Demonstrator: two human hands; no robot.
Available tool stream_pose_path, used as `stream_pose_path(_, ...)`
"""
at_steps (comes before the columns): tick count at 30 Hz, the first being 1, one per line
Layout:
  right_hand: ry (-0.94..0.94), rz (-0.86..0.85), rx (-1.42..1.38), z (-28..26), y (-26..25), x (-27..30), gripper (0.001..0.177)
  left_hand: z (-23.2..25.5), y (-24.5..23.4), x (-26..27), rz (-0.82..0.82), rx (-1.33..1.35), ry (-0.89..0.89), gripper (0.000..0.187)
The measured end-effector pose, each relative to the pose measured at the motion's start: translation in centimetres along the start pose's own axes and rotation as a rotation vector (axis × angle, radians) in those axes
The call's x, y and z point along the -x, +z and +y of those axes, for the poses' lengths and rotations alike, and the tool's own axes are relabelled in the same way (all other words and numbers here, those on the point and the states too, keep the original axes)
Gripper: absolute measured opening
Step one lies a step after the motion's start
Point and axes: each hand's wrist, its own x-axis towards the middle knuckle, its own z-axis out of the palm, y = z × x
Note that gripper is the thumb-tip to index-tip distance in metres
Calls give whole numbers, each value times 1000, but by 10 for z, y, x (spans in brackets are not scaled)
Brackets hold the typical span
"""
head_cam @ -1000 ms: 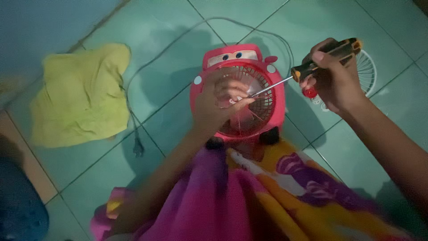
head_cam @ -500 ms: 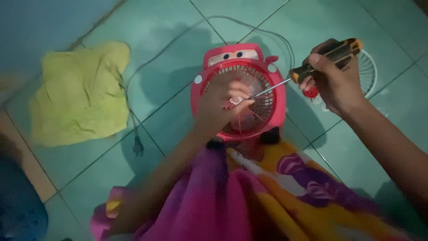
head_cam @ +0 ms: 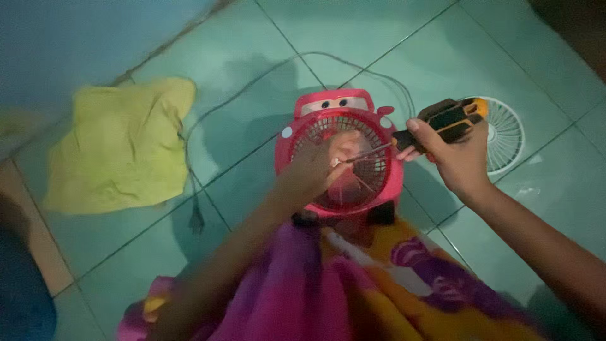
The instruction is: The person sits on the floor and uses a screwdriver to tighten the central hub of a pink car-shaped electric fan. They repeatedly adjust the screw and test the fan blade rotation.
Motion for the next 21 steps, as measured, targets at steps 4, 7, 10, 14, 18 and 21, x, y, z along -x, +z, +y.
stream_pose_path(4,-17,-26,33,4,4,8,20,3,-7,-1,-14,501,-173,50)
stream_pose_path(7,-7,-22,32,9,10,9,20,-2,-8,-6,-118,570,-235,52)
stream_pose_path(10,28,-16,-1,15,11,8,20,-9,-7,-12,-249,613,-317,62)
stream_pose_path(14,104,67,-91,28,9,4,21,-21,-5,-14,-219,681,-259,91)
stream_pose_path(18,133,79,-77,38,-4,4,24,-28,-2,-6,-192,627,-202,114)
stream_pose_path(21,141,81,-59,37,-15,-2,23,-37,-12,-9,-286,625,-294,121)
